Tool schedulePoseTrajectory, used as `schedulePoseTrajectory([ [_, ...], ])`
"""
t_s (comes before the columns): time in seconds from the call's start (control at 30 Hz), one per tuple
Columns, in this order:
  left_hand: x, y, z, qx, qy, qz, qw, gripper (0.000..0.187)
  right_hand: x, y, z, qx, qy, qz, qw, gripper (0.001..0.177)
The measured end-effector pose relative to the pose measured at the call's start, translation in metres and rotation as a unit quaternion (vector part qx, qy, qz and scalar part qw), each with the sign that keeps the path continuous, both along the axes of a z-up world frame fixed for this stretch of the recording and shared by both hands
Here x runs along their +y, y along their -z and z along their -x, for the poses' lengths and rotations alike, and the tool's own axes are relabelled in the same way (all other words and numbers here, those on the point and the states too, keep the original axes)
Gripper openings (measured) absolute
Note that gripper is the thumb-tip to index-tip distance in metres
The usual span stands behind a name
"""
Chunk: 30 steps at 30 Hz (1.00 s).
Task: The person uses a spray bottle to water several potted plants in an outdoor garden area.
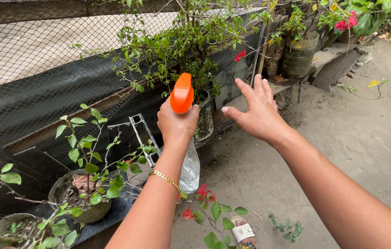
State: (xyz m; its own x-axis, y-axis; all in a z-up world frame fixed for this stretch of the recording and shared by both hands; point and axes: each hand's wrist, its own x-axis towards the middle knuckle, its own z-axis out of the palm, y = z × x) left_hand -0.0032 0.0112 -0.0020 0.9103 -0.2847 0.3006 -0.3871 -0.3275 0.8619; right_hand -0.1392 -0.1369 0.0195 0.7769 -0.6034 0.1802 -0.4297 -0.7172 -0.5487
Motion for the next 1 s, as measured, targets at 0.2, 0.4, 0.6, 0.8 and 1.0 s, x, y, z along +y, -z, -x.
schedulePoseTrajectory([
  [0.2,0.017,0.005,-0.001,0.004,-0.003,0.003,1.000,0.045,0.012,0.011,0.001,-0.021,-0.009,0.010,1.000,0.088],
  [0.4,0.028,0.013,0.000,-0.025,-0.001,0.022,0.999,0.049,0.023,0.020,-0.002,-0.012,-0.009,0.000,1.000,0.088],
  [0.6,0.023,0.013,-0.001,-0.017,-0.013,0.005,1.000,0.049,0.018,0.021,0.000,-0.006,-0.026,-0.003,1.000,0.088],
  [0.8,0.007,0.015,-0.002,-0.013,-0.047,-0.047,0.998,0.042,0.007,0.015,-0.003,-0.006,-0.047,-0.023,0.999,0.088],
  [1.0,0.006,0.024,-0.003,-0.019,-0.041,-0.014,0.999,0.047,-0.004,0.018,-0.004,-0.015,-0.058,-0.035,0.998,0.086],
])
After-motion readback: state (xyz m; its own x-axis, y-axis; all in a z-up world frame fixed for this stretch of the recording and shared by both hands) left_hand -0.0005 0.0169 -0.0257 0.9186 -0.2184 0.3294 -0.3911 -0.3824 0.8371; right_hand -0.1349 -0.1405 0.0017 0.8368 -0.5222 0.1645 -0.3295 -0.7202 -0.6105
